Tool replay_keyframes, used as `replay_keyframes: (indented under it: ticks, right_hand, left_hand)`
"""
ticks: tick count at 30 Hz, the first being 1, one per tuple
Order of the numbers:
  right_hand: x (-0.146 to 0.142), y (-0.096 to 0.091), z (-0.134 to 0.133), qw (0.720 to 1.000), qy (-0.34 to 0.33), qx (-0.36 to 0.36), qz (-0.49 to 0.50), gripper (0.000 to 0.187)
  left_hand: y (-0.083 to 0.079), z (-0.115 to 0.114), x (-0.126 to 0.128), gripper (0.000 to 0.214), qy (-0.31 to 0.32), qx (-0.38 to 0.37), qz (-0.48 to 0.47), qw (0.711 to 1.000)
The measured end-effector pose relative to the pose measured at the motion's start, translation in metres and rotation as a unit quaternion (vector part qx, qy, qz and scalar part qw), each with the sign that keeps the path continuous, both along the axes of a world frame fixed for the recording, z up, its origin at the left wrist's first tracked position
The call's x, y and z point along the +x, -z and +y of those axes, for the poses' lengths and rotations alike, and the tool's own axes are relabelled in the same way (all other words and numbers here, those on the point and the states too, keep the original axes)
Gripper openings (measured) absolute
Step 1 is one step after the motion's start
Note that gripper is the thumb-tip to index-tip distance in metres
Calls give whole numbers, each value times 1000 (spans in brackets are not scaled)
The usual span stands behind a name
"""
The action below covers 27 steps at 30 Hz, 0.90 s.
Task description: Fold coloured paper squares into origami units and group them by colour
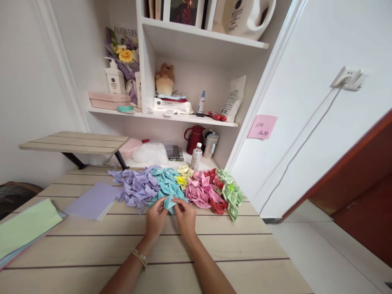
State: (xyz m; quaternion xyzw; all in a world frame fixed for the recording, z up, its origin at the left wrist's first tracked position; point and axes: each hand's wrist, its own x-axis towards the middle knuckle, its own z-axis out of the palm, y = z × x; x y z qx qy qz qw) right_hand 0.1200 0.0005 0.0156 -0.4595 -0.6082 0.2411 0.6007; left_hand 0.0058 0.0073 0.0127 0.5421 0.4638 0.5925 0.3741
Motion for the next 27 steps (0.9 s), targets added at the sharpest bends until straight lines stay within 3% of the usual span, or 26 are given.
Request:
replay_keyframes:
  ticks: [4, 7, 15, 22, 27]
  right_hand:
    - [10, -4, 6, 976, -90, -77, 181, 17]
    - [14, -3, 10, 963, -123, -102, 219, 18]
    - [18, -2, 14, 959, -141, -111, 220, 18]
    - [37, -13, 11, 952, -250, -139, 113, 32]
    - [43, -15, 10, 963, -223, -123, 87, 28]
  left_hand:
    - [-3, 4, -12, 36, 81, -17, 39, 996]
    - [-4, 5, -17, 41, 102, -26, 31, 994]
    - [-14, 1, -6, 49, 129, -71, -68, 987]
    - [-12, 7, -12, 32, 100, -64, -77, 990]
    - [-17, 6, -19, 28, 136, -63, -55, 987]
